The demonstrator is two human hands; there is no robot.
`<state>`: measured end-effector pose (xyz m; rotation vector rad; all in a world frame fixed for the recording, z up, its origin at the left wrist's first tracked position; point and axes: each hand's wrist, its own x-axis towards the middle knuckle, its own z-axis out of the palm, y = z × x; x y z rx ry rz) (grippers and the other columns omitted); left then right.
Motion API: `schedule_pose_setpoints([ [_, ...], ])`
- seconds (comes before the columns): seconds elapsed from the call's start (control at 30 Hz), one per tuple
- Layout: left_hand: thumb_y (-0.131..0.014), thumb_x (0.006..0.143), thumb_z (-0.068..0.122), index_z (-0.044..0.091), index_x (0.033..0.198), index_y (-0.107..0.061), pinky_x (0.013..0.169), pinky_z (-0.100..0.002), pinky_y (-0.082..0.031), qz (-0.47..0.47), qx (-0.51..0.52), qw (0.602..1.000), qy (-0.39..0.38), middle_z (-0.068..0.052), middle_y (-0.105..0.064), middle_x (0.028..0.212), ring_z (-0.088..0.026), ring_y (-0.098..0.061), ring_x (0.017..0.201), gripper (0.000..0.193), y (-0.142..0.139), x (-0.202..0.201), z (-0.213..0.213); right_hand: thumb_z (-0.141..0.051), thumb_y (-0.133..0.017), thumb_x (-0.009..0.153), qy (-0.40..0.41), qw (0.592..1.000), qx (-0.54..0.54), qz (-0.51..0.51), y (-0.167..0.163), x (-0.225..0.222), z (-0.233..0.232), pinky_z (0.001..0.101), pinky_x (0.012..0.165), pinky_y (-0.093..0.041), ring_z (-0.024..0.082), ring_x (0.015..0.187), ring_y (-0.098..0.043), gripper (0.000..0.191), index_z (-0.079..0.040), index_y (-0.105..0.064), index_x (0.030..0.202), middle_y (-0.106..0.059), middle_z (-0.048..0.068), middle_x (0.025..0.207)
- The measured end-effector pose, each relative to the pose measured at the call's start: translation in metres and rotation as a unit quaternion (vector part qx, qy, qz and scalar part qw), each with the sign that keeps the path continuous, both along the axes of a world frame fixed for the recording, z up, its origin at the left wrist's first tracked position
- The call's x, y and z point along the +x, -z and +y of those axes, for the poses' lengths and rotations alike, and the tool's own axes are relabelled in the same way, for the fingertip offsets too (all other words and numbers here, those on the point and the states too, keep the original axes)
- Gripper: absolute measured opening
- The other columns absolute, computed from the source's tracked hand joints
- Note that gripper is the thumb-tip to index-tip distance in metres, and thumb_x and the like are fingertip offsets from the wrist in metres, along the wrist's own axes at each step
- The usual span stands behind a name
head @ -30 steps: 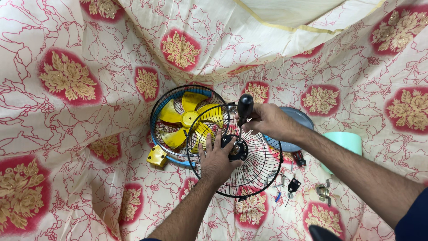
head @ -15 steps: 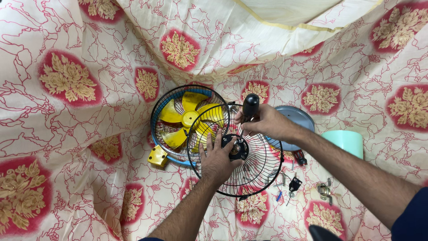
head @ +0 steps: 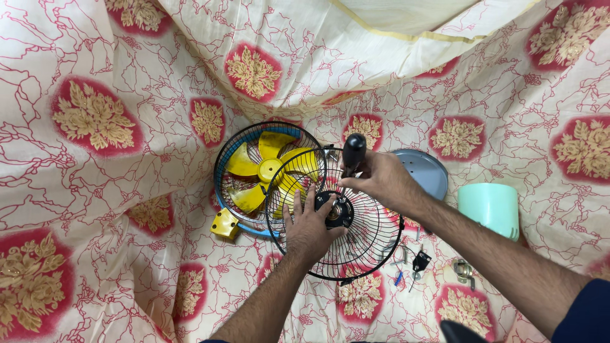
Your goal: The person works on a disassembled table fan laid on a bed, holding the front grill and using a screwdriver-style tool on the central hub to loosen and remove the blade nut and reposition components. They repeatedly turn the tool with both hands while steadying the fan guard and motor housing.
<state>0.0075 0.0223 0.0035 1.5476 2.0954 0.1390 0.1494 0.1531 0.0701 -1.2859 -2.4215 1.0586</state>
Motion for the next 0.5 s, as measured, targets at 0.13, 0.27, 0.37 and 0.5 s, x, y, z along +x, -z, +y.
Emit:
schedule_pose_setpoints([
  [0.13, -0.077, 0.082, 0.059, 0.037, 0.156, -0.037, 0.126, -0.063, 0.001, -0.004, 0.007, 1.0, -0.001, -0.009, -0.006, 0.172, -0.036, 0.0, 0.158, 0.086, 0.0, 0.0, -0.001, -0.027, -0.081, 0.084, -0.014, 0.999, -0.035, 0.039, 0.0, -0.003, -0.004, 0.0337, 0.092, -0.062, 0.017, 0.097, -0.078, 0.041, -0.004, -0.071, 0.116, -0.079, 0.009, 0.104],
  [0.27, -0.076, 0.083, 0.059, 0.036, 0.156, -0.037, 0.125, -0.064, 0.001, 0.0, -0.004, 1.0, 0.001, -0.009, -0.005, 0.172, -0.036, 0.001, 0.159, 0.087, 0.0, -0.001, 0.0, -0.016, -0.075, 0.084, -0.047, 0.981, -0.148, 0.117, 0.0, 0.003, -0.001, 0.0339, 0.095, -0.061, 0.015, 0.106, -0.073, 0.04, -0.007, -0.068, 0.122, -0.075, 0.004, 0.114],
  [0.37, -0.075, 0.084, 0.06, 0.037, 0.158, -0.034, 0.125, -0.065, 0.002, 0.004, -0.014, 1.0, 0.007, -0.01, -0.004, 0.172, -0.037, 0.002, 0.159, 0.087, -0.001, -0.001, 0.0, -0.01, -0.071, 0.086, -0.08, 0.97, -0.173, 0.152, 0.001, 0.005, 0.005, 0.033, 0.099, -0.059, 0.014, 0.11, -0.072, 0.039, -0.006, -0.067, 0.125, -0.075, 0.004, 0.117],
  [0.5, -0.074, 0.085, 0.06, 0.038, 0.159, -0.029, 0.125, -0.065, 0.001, 0.007, -0.014, 1.0, 0.012, -0.01, -0.004, 0.172, -0.037, 0.002, 0.158, 0.089, -0.002, -0.001, -0.001, -0.013, -0.073, 0.089, -0.073, 0.977, -0.146, 0.136, 0.005, 0.0, 0.004, 0.0312, 0.097, -0.061, 0.012, 0.106, -0.074, 0.037, -0.005, -0.069, 0.125, -0.079, 0.006, 0.112],
])
